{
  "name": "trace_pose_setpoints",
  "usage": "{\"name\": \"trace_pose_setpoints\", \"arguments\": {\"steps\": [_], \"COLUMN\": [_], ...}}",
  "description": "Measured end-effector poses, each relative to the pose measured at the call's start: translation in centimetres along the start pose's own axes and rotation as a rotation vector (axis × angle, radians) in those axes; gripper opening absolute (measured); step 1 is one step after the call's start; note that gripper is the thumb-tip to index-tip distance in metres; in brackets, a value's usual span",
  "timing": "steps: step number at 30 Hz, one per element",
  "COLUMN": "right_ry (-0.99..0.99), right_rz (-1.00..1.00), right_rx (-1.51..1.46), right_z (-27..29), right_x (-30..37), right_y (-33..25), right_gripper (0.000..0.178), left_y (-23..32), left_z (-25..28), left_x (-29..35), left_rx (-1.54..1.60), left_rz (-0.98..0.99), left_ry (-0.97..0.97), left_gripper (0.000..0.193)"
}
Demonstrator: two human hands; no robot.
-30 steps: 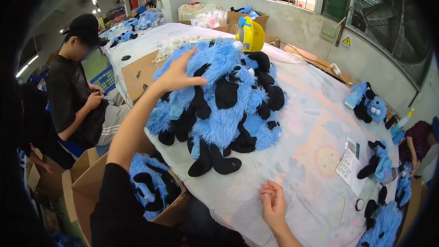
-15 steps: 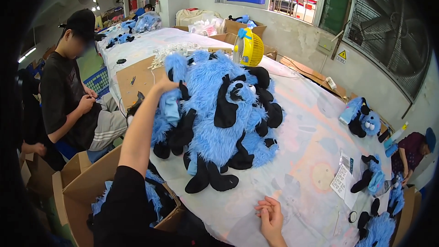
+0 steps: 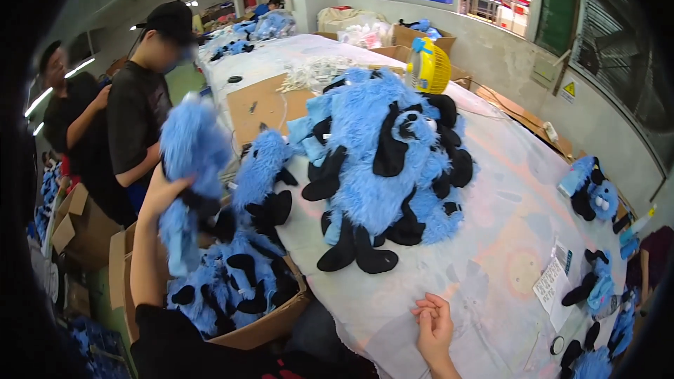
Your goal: Assembling blue plush toys by attaching eyes and checking components.
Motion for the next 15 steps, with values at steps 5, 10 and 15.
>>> {"name": "trace_pose_setpoints", "arguments": {"steps": [5,10,15], "right_ry": [-0.049,-0.092,-0.026], "right_rz": [0.038,0.098,0.116], "right_rx": [0.101,0.166,0.197], "right_z": [-0.4,-0.8,-0.4], "right_x": [0.5,0.4,0.7], "right_y": [0.2,0.5,0.0], "right_gripper": [0.029,0.029,0.029], "left_y": [-8.1,-23.8,-26.7], "left_z": [8.3,7.5,3.9], "left_x": [12.7,25.8,22.3], "left_rx": [-0.634,-1.034,-1.184], "left_rz": [0.477,0.719,0.788], "left_ry": [-0.033,-0.071,-0.842], "left_gripper": [0.068,0.096,0.064]}}
Point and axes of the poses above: each hand's wrist, its own x-axis away from the middle knuckle, its own z-axis out of the back of the hand, y = z × x, the point moved 1 cm from there along -x, towards the middle knuckle, and after that the axes turned 2 degrees about -z, right-handed, at the moved point
